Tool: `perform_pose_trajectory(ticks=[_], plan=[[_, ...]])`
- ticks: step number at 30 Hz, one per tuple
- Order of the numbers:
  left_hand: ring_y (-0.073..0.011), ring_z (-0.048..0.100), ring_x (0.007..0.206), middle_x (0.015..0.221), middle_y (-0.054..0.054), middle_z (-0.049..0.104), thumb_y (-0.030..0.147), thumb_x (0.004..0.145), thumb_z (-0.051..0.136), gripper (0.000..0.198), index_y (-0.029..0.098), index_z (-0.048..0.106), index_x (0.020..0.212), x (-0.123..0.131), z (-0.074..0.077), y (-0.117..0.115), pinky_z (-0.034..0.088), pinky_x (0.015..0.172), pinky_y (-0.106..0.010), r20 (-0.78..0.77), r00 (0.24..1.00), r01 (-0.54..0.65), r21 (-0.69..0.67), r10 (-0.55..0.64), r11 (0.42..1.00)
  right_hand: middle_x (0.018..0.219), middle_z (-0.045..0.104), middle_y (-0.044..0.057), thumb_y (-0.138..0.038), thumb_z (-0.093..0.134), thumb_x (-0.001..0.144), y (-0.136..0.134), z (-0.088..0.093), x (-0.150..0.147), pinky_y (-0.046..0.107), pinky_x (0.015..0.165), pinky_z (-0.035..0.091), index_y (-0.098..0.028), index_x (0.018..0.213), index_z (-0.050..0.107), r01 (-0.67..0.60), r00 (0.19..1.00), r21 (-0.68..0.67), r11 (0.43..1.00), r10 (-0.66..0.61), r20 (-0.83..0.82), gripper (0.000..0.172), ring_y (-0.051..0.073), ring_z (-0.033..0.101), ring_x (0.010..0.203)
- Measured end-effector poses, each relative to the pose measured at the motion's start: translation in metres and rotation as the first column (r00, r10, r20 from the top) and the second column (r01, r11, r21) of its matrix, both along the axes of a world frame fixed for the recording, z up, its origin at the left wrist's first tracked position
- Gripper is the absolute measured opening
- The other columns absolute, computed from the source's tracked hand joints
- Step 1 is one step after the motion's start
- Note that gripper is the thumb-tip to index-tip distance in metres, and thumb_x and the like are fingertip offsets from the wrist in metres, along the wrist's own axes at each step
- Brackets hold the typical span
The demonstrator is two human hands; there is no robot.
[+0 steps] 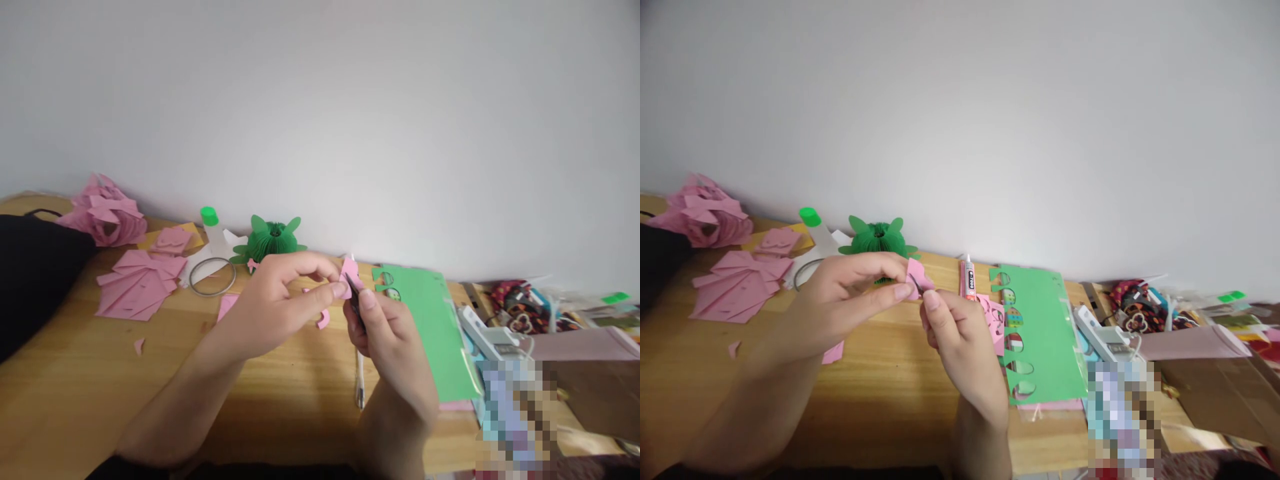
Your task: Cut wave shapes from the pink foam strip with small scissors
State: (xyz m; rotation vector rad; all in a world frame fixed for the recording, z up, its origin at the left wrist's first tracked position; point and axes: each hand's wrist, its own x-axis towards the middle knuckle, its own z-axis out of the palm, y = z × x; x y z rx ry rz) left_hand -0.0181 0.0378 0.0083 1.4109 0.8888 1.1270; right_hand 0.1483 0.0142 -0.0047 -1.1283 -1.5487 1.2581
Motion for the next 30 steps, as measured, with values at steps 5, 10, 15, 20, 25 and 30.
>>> perform_pose_trajectory(ticks=[5,10,15,20,25,30], plan=[[-0.0136,0.065,0.075,0.077,-0.001,0.069,0.024,0.081,0.064,0.013,0.017,0.067,0.071,-0.0001,0.0007,-0.0002,0.053,0.060,-0.019,0.010,1.000,0.001,-0.006,-0.001,1.000,0.048,0.031,-0.007,-0.053,0.044,0.097,-0.0004,-0.0006,0.0019,0.022,0.039,0.019,-0.020,0.058,0.040,-0.003,1.000,0.006,1.000,0.003,0.008,0.051,0.007,0.024,0.042],[-0.0136,0.066,0.075,0.077,0.000,0.070,0.022,0.080,0.065,0.010,0.018,0.069,0.072,-0.0024,0.0012,0.0004,0.053,0.060,-0.018,0.007,1.000,0.029,-0.020,-0.029,0.999,0.048,0.032,-0.006,-0.054,0.044,0.096,0.0007,0.0010,0.0026,0.023,0.039,0.020,-0.020,0.057,0.039,-0.018,0.999,0.023,1.000,0.017,0.030,0.052,0.007,0.025,0.043],[-0.0131,0.067,0.078,0.077,0.001,0.070,0.022,0.081,0.065,0.012,0.020,0.069,0.070,-0.0037,0.0004,-0.0002,0.055,0.065,-0.018,0.039,0.998,0.048,-0.021,-0.047,0.999,0.049,0.032,-0.006,-0.053,0.044,0.097,0.0004,0.0014,0.0024,0.022,0.039,0.020,-0.020,0.057,0.039,-0.022,0.999,0.032,0.999,0.020,0.042,0.052,0.007,0.026,0.043],[-0.0143,0.068,0.082,0.081,0.000,0.072,0.021,0.079,0.067,0.009,0.020,0.071,0.071,-0.0040,-0.0001,-0.0013,0.056,0.066,-0.019,0.058,0.997,0.046,-0.047,-0.044,0.998,0.048,0.032,-0.007,-0.053,0.044,0.097,-0.0004,0.0013,0.0028,0.023,0.040,0.020,-0.020,0.057,0.039,-0.030,0.999,0.035,0.999,0.029,0.030,0.052,0.007,0.025,0.043],[-0.0136,0.067,0.079,0.083,0.000,0.072,0.024,0.082,0.066,0.011,0.020,0.071,0.073,-0.0039,0.0000,-0.0010,0.056,0.065,-0.019,0.071,0.995,0.070,-0.038,-0.067,0.997,0.048,0.031,-0.007,-0.052,0.043,0.098,-0.0006,0.0020,0.0032,0.024,0.040,0.021,-0.021,0.057,0.039,-0.040,0.999,0.029,0.999,0.039,0.020,0.051,0.008,0.024,0.042],[-0.0124,0.067,0.075,0.078,0.001,0.070,0.023,0.082,0.065,0.012,0.019,0.070,0.072,-0.0047,0.0011,-0.0025,0.056,0.064,-0.018,0.079,0.994,0.078,-0.038,-0.075,0.996,0.048,0.031,-0.007,-0.052,0.044,0.097,-0.0002,0.0026,0.0026,0.024,0.039,0.021,-0.021,0.057,0.039,-0.043,0.999,0.033,0.999,0.042,0.023,0.051,0.008,0.023,0.042]])
